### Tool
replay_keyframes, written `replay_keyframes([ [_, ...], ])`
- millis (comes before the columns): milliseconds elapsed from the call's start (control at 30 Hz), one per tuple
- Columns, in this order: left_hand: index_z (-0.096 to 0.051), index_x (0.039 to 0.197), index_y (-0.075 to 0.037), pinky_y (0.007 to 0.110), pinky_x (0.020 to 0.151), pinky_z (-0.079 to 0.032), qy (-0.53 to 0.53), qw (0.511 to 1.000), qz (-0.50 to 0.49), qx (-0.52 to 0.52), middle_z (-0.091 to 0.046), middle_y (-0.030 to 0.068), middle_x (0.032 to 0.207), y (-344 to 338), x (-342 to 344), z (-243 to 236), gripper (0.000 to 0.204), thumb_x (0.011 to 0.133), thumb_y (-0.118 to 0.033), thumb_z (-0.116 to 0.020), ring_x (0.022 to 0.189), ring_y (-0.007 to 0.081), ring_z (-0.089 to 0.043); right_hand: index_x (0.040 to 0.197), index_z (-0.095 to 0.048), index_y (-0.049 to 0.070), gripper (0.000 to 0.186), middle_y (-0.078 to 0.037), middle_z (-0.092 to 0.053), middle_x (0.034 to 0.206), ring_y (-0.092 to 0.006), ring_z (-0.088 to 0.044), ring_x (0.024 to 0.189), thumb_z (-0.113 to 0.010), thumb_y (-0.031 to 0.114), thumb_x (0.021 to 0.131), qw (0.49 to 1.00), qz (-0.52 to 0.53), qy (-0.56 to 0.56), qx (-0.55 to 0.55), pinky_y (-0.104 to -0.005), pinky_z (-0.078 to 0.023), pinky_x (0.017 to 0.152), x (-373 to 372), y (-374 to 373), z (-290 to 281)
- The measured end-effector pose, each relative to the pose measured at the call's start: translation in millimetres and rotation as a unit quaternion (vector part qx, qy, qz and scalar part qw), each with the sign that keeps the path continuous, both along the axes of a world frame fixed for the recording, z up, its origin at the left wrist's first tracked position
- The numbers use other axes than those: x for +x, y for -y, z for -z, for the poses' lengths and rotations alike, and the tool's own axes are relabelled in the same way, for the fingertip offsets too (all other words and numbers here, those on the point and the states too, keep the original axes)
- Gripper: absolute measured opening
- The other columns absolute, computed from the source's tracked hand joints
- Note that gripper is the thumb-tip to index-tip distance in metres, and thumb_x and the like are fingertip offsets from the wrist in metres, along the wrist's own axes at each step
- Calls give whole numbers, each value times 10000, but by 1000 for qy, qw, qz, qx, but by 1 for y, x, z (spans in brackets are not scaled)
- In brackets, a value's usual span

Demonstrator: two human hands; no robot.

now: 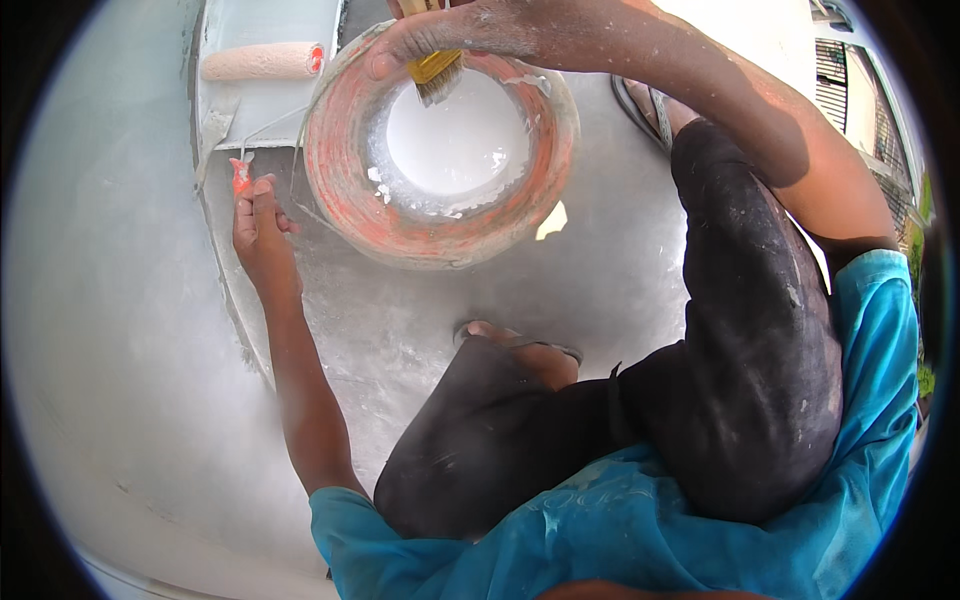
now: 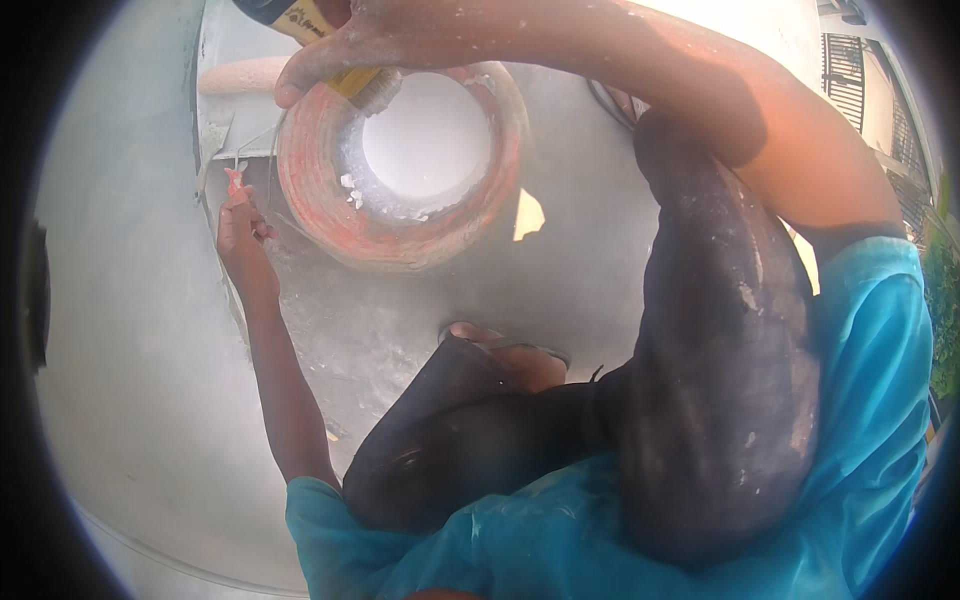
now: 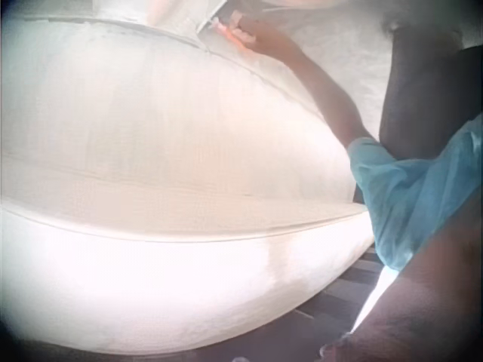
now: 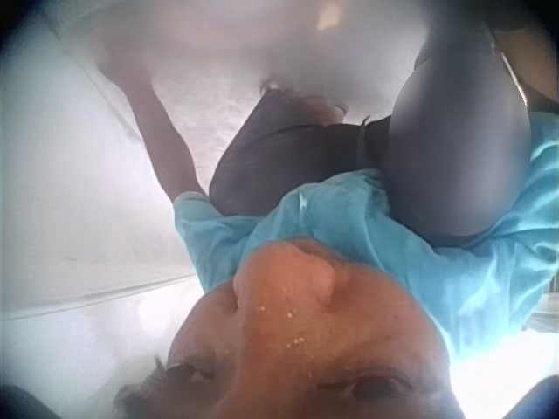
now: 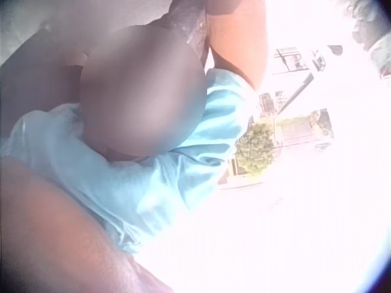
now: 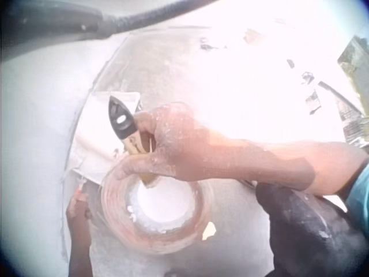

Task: The person paints a curved wall section using a paintbrush and a small bucket of white paint. They repeatedly dip the brush into the bucket and apply paint to the wall surface, occasionally adjusting position while remaining crouched.

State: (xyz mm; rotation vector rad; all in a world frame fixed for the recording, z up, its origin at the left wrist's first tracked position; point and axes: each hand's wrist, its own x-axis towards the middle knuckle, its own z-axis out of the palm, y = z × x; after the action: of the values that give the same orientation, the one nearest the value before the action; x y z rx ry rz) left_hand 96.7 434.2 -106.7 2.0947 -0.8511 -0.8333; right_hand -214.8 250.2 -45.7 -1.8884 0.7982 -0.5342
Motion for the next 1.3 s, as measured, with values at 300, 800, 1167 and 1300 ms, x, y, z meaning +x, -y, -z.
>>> replay_keyframes([
  [300,-513,1389,-34,385,914,-474,-273,962,-5,-16,-602,94,1293,-34,-30,38,678,1010,-596,-536,1181,212,-569,1040,-716,9,287,-225,-735,987,-392,-706,940,-760,228,859,970,4,-126,-208,-453,-559,850,20,-49,55],
  [800,-459,1359,20,393,838,-622,-302,953,26,18,-614,199,1232,-72,-88,17,517,992,-293,-643,1012,252,-689,1032,-735,-10,310,-209,-738,1017,-356,-714,945,-783,241,857,954,-17,-90,-285,-427,-564,843,52,-38,112],
  [1167,-420,1395,13,433,882,-603,-312,948,-56,29,-590,191,1291,-56,-103,5,485,930,-96,-504,1097,268,-673,1017,-708,-40,316,-98,-719,884,-153,-689,750,-769,261,943,943,83,104,306,-293,-568,688,-7,-40,68],
  [1300,-427,1417,-13,432,909,-587,-290,950,-79,79,-596,159,1303,-50,-106,-3,497,934,-96,-503,1125,242,-657,1119,-715,-6,317,-74,-699,991,-106,-669,837,-734,271,964,837,2,163,523,-237,-570,838,-23,-38,62],
])
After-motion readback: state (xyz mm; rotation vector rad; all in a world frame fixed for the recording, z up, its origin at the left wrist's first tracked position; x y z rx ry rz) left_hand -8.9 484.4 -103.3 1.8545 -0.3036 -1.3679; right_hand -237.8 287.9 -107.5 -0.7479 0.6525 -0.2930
